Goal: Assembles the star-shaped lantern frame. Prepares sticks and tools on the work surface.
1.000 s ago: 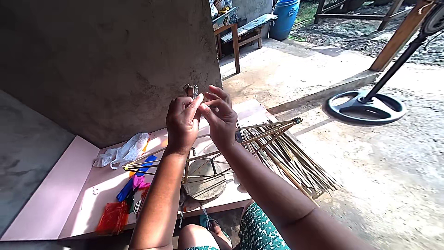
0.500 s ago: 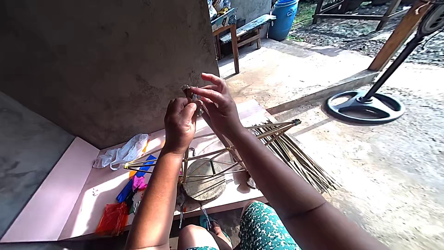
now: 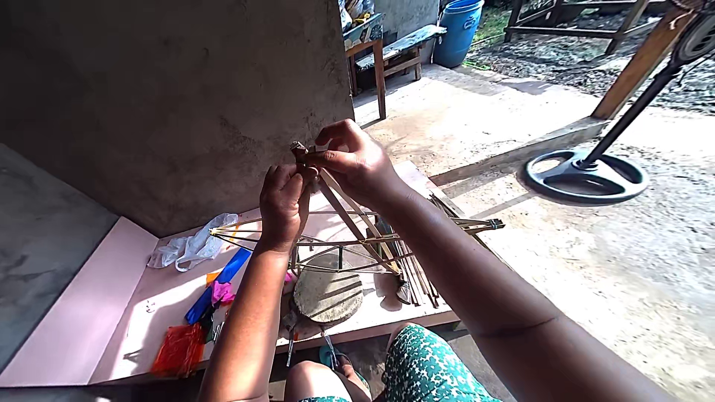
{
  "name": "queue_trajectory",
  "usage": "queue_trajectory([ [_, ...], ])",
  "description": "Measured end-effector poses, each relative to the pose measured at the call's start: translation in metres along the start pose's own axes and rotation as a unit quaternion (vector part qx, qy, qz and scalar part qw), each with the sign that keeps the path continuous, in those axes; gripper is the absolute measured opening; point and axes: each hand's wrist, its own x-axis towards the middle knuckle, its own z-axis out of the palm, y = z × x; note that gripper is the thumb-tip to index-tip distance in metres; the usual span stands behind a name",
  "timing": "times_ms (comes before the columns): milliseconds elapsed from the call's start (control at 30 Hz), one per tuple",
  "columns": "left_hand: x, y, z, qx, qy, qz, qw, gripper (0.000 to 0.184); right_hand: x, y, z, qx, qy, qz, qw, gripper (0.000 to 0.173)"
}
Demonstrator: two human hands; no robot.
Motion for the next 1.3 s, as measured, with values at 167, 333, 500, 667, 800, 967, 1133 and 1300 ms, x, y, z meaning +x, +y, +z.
queue_trajectory([
  [167,-0.003,0.007,-0.009,-0.023,-0.019,-0.033,0.999,0.01,0.006,-0.002,-0.002,-0.022,-0.019,-0.034,0.999,0.013],
  [333,-0.006,0.004,-0.001,-0.027,0.033,-0.022,0.999,0.01,0.004,-0.002,0.001,-0.011,-0.014,-0.038,0.999,0.015],
  [500,-0.009,0.0,0.001,-0.009,0.056,-0.007,0.998,0.008,-0.006,0.003,0.006,0.039,-0.021,-0.008,0.999,0.017],
  [667,-0.007,0.003,-0.002,-0.024,0.053,-0.048,0.997,0.01,-0.007,0.0,0.012,0.08,0.003,0.007,0.997,0.011],
  [800,-0.006,0.006,-0.002,-0.161,0.067,-0.148,0.973,0.014,-0.005,-0.004,0.014,0.102,0.002,0.033,0.994,0.011],
  [967,-0.008,0.009,-0.006,-0.138,0.034,-0.118,0.983,0.019,-0.005,-0.008,0.013,0.15,-0.021,0.116,0.982,0.009],
  [1133,-0.009,0.004,0.004,-0.073,0.066,-0.053,0.994,0.007,0.001,-0.006,0.008,0.175,-0.077,0.164,0.968,0.01],
  [1300,-0.008,0.003,0.008,-0.028,0.085,-0.021,0.996,0.005,0.006,0.0,0.003,0.208,-0.117,0.193,0.952,0.011],
])
